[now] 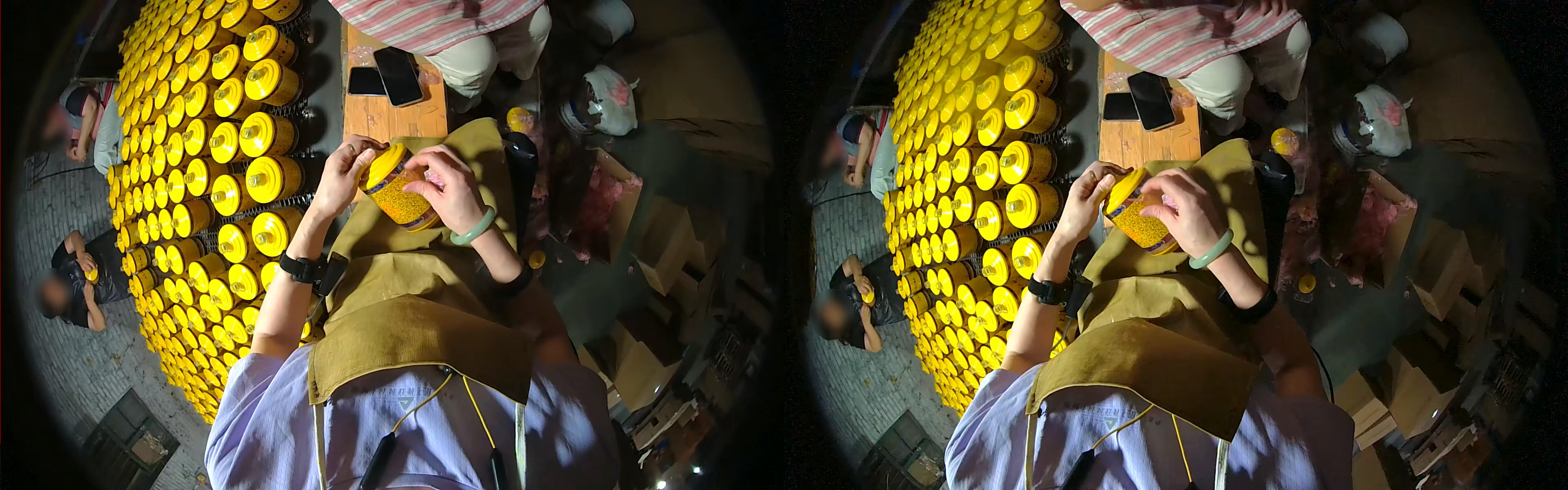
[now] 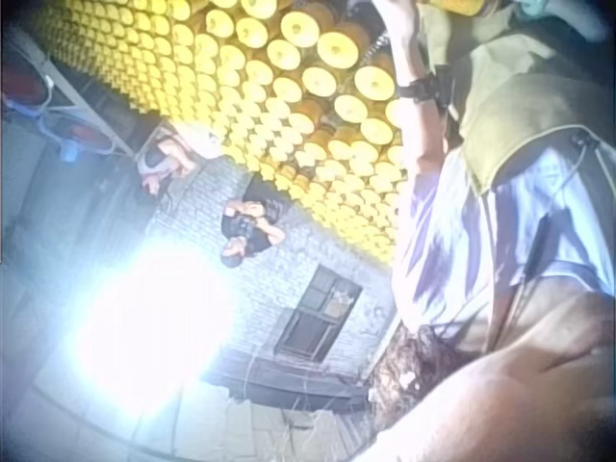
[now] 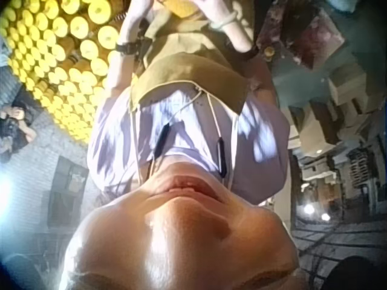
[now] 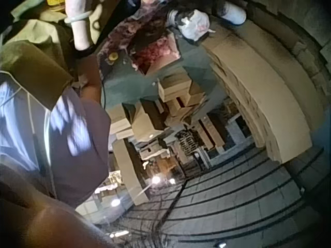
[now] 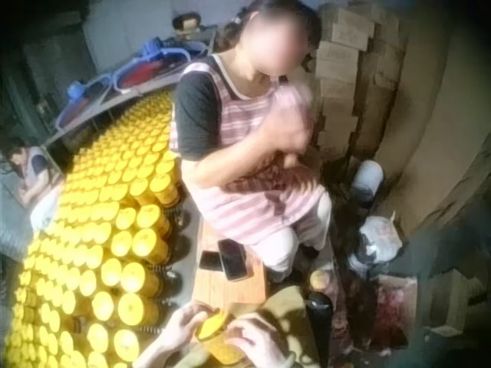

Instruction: The recorder is applying labels or protective wrapping to yellow cylindrical plastic containers in a workshop environment.

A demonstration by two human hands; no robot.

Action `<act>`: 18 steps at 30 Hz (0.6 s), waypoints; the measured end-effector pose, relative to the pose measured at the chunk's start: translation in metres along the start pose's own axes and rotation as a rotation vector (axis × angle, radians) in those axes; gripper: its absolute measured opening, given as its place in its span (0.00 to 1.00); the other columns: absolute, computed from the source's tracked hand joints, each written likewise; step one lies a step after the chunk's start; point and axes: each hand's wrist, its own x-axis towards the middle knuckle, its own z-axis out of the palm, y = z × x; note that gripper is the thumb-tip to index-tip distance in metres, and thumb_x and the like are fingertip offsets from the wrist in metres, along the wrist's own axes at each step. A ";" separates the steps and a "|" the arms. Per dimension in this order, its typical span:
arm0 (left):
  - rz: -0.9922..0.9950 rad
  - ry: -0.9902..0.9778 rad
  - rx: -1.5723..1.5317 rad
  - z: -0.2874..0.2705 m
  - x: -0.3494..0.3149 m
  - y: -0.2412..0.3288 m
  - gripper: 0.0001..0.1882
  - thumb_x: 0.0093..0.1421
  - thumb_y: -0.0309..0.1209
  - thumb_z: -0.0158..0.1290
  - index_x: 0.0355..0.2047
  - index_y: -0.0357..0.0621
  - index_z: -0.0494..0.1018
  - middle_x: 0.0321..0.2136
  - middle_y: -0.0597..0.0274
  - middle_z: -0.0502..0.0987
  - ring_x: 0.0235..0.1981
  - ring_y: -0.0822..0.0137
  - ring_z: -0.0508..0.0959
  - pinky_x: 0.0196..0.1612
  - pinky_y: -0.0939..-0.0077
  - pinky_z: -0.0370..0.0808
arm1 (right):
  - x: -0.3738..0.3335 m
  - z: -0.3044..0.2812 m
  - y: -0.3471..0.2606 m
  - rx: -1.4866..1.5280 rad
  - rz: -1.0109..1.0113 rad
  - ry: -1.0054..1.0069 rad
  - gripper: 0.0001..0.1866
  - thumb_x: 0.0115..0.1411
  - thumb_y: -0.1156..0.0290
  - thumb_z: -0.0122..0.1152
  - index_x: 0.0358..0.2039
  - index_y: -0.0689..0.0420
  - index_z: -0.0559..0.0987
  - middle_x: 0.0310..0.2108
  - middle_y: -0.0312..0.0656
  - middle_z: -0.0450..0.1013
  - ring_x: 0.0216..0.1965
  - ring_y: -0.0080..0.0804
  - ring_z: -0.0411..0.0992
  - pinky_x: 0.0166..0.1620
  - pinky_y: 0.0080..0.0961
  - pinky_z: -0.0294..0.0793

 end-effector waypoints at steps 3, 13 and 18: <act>0.075 0.005 0.078 0.004 0.000 0.005 0.10 0.67 0.28 0.49 0.39 0.31 0.75 0.40 0.56 0.77 0.42 0.69 0.74 0.48 0.76 0.70 | 0.002 -0.003 -0.003 -0.163 -0.113 0.033 0.10 0.49 0.76 0.69 0.32 0.58 0.77 0.34 0.41 0.70 0.33 0.37 0.73 0.35 0.29 0.72; -0.059 0.216 0.196 0.024 0.000 0.030 0.12 0.63 0.32 0.56 0.37 0.32 0.77 0.33 0.55 0.78 0.32 0.68 0.80 0.36 0.77 0.76 | 0.000 -0.008 -0.003 -0.260 -0.204 0.082 0.04 0.58 0.79 0.57 0.32 0.61 0.70 0.32 0.43 0.68 0.29 0.36 0.69 0.34 0.29 0.69; 0.031 0.249 0.313 0.030 0.002 0.028 0.13 0.65 0.34 0.54 0.35 0.32 0.76 0.26 0.64 0.76 0.26 0.80 0.71 0.30 0.83 0.71 | -0.003 -0.010 -0.014 0.088 0.227 0.060 0.02 0.63 0.78 0.53 0.32 0.60 0.72 0.23 0.39 0.70 0.22 0.28 0.69 0.27 0.25 0.68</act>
